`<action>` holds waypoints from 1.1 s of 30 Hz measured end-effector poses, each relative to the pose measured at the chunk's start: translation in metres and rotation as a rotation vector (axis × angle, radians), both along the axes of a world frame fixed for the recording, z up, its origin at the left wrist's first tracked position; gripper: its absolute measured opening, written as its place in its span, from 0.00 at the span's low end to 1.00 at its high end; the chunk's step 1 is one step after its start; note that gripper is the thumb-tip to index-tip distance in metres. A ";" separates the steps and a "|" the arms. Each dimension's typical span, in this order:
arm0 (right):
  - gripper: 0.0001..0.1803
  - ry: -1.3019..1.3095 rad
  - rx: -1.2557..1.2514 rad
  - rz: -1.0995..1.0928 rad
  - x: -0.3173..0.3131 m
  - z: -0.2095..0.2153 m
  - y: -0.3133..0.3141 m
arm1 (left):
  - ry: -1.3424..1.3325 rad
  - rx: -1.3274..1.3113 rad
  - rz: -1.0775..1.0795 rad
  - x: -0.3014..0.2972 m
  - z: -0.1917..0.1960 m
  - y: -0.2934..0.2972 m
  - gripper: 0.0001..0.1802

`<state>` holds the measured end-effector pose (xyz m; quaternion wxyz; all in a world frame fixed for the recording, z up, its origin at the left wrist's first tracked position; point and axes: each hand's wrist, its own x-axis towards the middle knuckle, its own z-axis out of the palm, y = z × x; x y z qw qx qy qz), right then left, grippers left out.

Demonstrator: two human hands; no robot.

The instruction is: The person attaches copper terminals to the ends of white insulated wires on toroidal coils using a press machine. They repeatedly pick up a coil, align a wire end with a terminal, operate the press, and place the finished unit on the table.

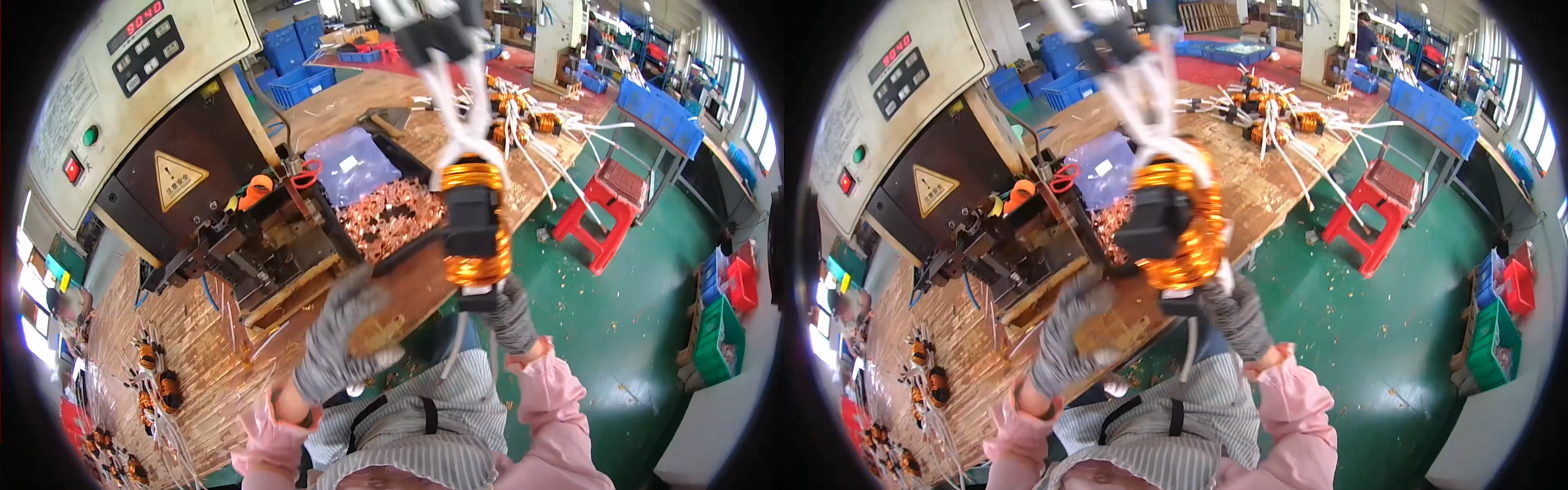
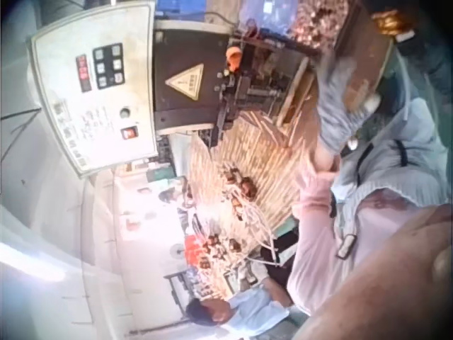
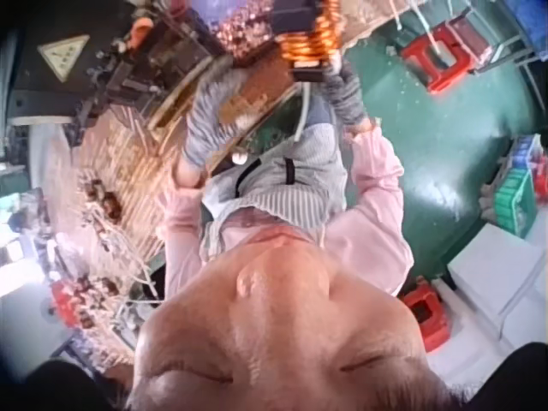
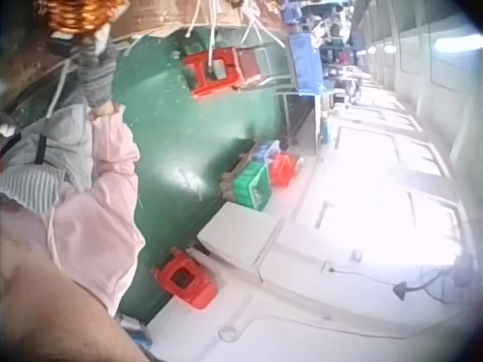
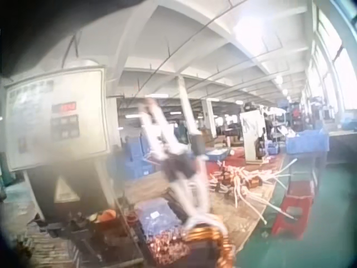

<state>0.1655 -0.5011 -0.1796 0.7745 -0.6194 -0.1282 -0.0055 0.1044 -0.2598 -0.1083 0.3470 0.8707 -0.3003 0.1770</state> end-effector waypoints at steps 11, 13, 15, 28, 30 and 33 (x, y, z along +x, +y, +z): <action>0.20 0.114 -0.276 -0.393 0.195 -0.056 -0.042 | 0.163 0.454 0.641 -0.107 -0.124 0.069 0.29; 0.21 0.058 -0.408 -0.442 0.259 -0.057 -0.037 | 0.155 0.442 0.674 -0.097 -0.121 0.065 0.31; 0.19 0.112 -0.500 -0.379 0.316 -0.043 -0.024 | 0.143 0.456 0.695 -0.096 -0.119 0.066 0.30; 0.12 -1.110 -0.793 -0.189 0.144 0.005 0.105 | 0.209 0.130 0.575 -0.115 -0.110 0.093 0.24; 0.13 -1.131 -0.805 -0.082 0.107 -0.015 0.120 | 0.253 0.198 0.634 -0.124 -0.101 0.127 0.24; 0.13 -1.105 -0.917 -0.025 0.092 -0.044 0.135 | 0.104 0.405 1.144 -0.159 -0.076 0.214 0.23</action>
